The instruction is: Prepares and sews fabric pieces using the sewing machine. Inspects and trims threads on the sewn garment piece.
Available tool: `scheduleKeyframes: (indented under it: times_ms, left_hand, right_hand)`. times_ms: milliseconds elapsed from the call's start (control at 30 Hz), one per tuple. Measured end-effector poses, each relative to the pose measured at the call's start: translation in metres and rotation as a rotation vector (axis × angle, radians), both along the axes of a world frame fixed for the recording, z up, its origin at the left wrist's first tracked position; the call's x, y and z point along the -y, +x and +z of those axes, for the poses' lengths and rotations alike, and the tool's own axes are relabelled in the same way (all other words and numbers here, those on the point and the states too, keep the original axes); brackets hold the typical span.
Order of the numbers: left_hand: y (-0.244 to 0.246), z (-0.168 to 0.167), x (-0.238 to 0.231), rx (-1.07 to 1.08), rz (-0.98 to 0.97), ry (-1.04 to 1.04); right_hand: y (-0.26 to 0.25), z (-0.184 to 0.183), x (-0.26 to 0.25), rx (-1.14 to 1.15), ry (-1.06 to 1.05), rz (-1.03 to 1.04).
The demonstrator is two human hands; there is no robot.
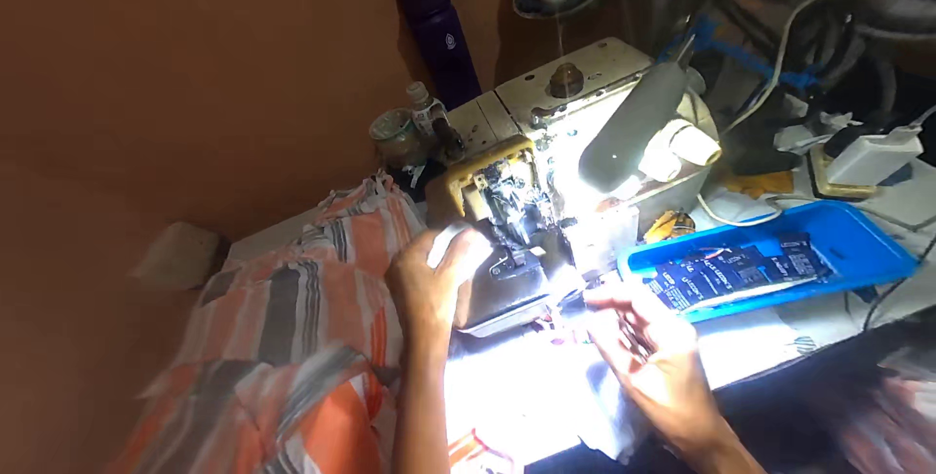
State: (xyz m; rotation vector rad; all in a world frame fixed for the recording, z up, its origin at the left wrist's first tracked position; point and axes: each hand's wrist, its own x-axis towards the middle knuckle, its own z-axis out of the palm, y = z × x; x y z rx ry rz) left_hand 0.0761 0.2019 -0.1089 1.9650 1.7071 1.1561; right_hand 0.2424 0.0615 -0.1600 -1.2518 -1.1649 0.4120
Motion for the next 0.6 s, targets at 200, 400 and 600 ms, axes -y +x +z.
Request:
scheduleKeyframes:
  times_ms: [200, 400, 600]
  left_hand:
    - [0.027, -0.037, 0.082, -0.063, -0.149, 0.474]
    - [0.097, -0.008, 0.071, -0.167, -0.447, 0.574]
    - [0.03, 0.017, 0.146, 0.1, -0.594, 0.198]
  right_hand:
    - [0.04, -0.002, 0.076, 0.261, -0.424, 0.248]
    - [0.047, -0.013, 0.073, 0.604, -0.291, 0.02]
    - [0.063, -0.042, 0.046, 0.917, -0.047, -0.039]
